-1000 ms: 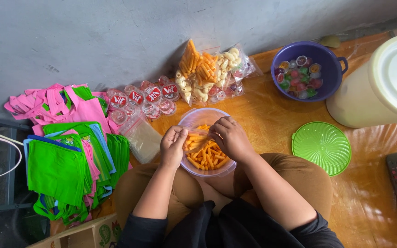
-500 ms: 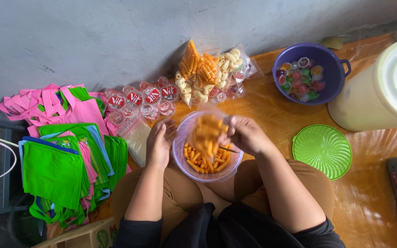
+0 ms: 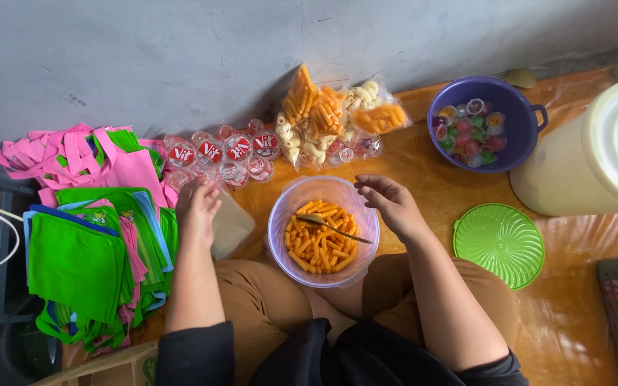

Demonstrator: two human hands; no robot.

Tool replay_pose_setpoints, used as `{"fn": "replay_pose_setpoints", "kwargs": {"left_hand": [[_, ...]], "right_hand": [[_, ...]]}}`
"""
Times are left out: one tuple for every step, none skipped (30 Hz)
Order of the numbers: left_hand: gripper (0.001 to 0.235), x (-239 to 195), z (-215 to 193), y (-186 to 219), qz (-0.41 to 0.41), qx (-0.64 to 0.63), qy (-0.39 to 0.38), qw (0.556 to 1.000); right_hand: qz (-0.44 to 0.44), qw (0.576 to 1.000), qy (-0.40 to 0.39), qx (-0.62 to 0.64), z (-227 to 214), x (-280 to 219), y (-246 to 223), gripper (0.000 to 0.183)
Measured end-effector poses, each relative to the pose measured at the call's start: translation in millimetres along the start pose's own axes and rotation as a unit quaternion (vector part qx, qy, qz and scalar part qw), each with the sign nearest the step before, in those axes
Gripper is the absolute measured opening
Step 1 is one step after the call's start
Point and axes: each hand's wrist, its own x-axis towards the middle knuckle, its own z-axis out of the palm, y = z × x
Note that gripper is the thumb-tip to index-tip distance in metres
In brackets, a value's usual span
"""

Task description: Scooping orange snacks from a bowl into small plastic bags using a spoon.

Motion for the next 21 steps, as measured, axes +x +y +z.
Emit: {"fn": "replay_pose_setpoints", "kwargs": {"left_hand": [[0.029, 26.5, -18.6, -20.3, -0.001, -0.001, 0.001, 1.0], [0.043, 53.3, -37.7, -40.9, 0.034, 0.142, 0.013, 0.989], [0.058, 80.0, -58.5, -61.4, 0.068, 0.282, 0.025, 0.957], [0.058, 85.1, -59.7, -70.3, 0.067, 0.281, 0.027, 0.957], [0.077, 91.0, -61.6, -78.2, -0.032, 0.459, -0.024, 0.888], [0.098, 97.1, -63.2, -85.8, -0.13, 0.614, -0.074, 0.775], [0.098, 100.4, -58.1, -100.5, -0.132, 0.614, -0.071, 0.775], [0.099, 104.1, -52.8, -115.2, -0.159, 0.644, -0.079, 0.744], [0.102, 107.3, -47.3, -132.0, -0.187, 0.673, -0.089, 0.71], [0.102, 110.8, -40.2, -141.1, -0.189, 0.673, -0.088, 0.71], [0.074, 114.1, -32.0, -150.7, -0.172, 0.714, -0.079, 0.675], [0.047, 117.7, -23.7, -160.2, -0.154, 0.752, -0.07, 0.637], [0.047, 119.4, -23.1, -163.5, -0.156, 0.75, -0.068, 0.639], [0.043, 121.4, -21.8, -167.0, -0.149, 0.758, -0.07, 0.632], [0.039, 121.8, -18.2, -173.1, -0.141, 0.767, -0.077, 0.622], [0.039, 115.0, -12.6, -155.0, -0.142, 0.766, -0.079, 0.622], [0.036, 105.4, -10.2, -138.4, -0.162, 0.754, -0.094, 0.629], [0.034, 96.0, -7.7, -121.8, -0.182, 0.742, -0.109, 0.637], [0.034, 103.3, -13.3, -130.9, -0.186, 0.743, -0.11, 0.634], [0.032, 110.0, -19.4, -139.5, -0.182, 0.737, -0.111, 0.642], [0.03, 119.5, -23.0, -146.2, -0.175, 0.729, -0.11, 0.652]], "right_hand": [[0.0, 1.0, -0.001, -0.001, -1.3, 0.8, 2.2, 0.038], [0.011, 1.0, 0.006, -0.02, -2.0, 1.7, 4.7, 0.035], [0.022, 0.999, 0.012, -0.039, -1.3, 2.8, 7.2, 0.032], [0.022, 0.999, 0.01, -0.04, -0.9, 2.9, 5.1, 0.032], [0.025, 0.998, 0.015, -0.051, 0.7, 2.9, 3.2, 0.031], [0.029, 0.998, 0.02, -0.061, 2.1, 3.2, 1.0, 0.03], [0.03, 0.998, 0.016, -0.06, 3.4, 5.0, -0.4, 0.03], [0.027, 0.995, 0.012, -0.1, 4.5, 7.1, -1.6, 0.026], [0.025, 0.99, 0.009, -0.139, 5.2, 7.3, -1.6, 0.023], [0.027, 0.99, 0.007, -0.139, 7.6, 7.9, -0.4, 0.023], [0.021, 0.987, 0.01, -0.161, 9.1, 9.0, 0.1, 0.022], [0.015, 0.983, 0.012, -0.183, 10.4, 10.3, 0.6, 0.021], [0.014, 0.983, 0.008, -0.185, 9.5, 13.3, 3.3, 0.021], [0.019, 0.99, 0.023, -0.136, 8.2, 16.9, 6.2, 0.022], [0.027, 0.995, 0.043, -0.086, 4.3, 17.2, 10.3, 0.024], [0.029, 0.995, 0.044, -0.088, -11.0, 28.0, 17.0, 0.024], [0.05, 0.987, 0.127, -0.084, -25.5, 35.4, 25.6, 0.033], [0.07, 0.972, 0.21, -0.081, -40.0, 42.4, 34.5, 0.042], [0.075, 0.972, 0.208, -0.08, -58.6, 51.1, 57.1, 0.042], [0.191, 0.932, 0.291, -0.103, -76.8, 59.0, 79.5, 0.062], [0.297, 0.872, 0.369, -0.125, -95.3, 70.2, 99.7, 0.084]]}}
